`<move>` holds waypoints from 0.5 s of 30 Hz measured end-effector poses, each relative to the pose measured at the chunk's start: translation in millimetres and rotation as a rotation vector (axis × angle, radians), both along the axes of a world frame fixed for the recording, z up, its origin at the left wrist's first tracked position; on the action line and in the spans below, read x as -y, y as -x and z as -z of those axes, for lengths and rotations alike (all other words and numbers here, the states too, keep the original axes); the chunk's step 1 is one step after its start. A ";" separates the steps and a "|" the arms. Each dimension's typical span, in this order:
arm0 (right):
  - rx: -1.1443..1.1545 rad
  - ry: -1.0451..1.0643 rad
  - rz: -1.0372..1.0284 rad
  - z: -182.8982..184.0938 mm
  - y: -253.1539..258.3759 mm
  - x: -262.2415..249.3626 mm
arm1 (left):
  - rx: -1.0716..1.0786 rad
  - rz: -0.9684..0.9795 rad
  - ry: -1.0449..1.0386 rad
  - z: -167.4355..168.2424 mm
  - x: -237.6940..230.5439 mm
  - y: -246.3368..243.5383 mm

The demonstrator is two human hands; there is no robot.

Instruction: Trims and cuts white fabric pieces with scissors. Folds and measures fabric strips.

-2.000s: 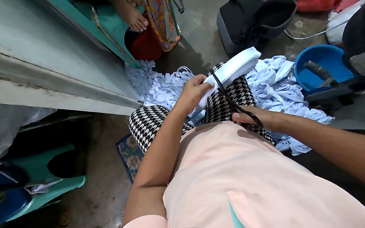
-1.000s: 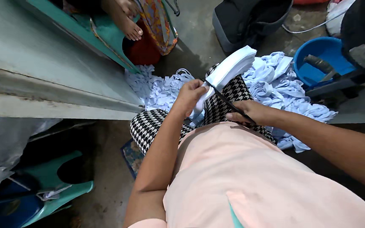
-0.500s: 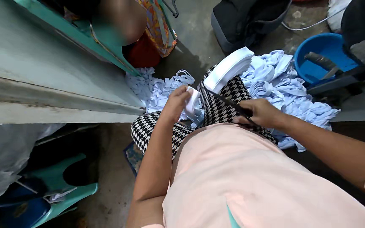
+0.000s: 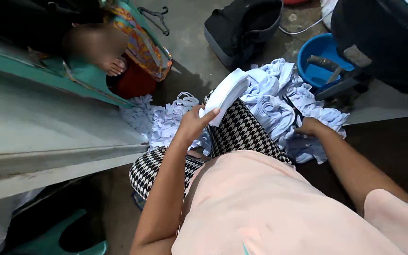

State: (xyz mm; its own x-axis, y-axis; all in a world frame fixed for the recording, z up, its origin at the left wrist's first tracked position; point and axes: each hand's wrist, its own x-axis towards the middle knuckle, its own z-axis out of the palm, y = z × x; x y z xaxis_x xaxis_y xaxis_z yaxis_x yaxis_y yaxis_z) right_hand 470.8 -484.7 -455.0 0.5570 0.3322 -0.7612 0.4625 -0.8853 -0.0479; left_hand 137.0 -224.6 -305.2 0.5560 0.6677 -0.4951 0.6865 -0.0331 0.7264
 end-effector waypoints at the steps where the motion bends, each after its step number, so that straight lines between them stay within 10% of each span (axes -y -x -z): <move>1: 0.027 -0.079 0.023 -11.6 5.7 -7.2 | 0.004 0.000 0.011 0.8 0.4 -0.2; 5: -0.178 -0.694 0.295 -61.4 46.4 -70.0 | 0.046 -0.015 0.088 8.5 -4.7 0.0; 8: -0.674 -0.758 0.504 -95.1 83.9 -126.6 | 0.074 -0.024 0.125 11.0 -6.2 -6.3; 15: -0.846 -0.973 0.690 -118.8 117.4 -193.1 | 0.011 -0.005 0.050 7.7 2.2 -13.9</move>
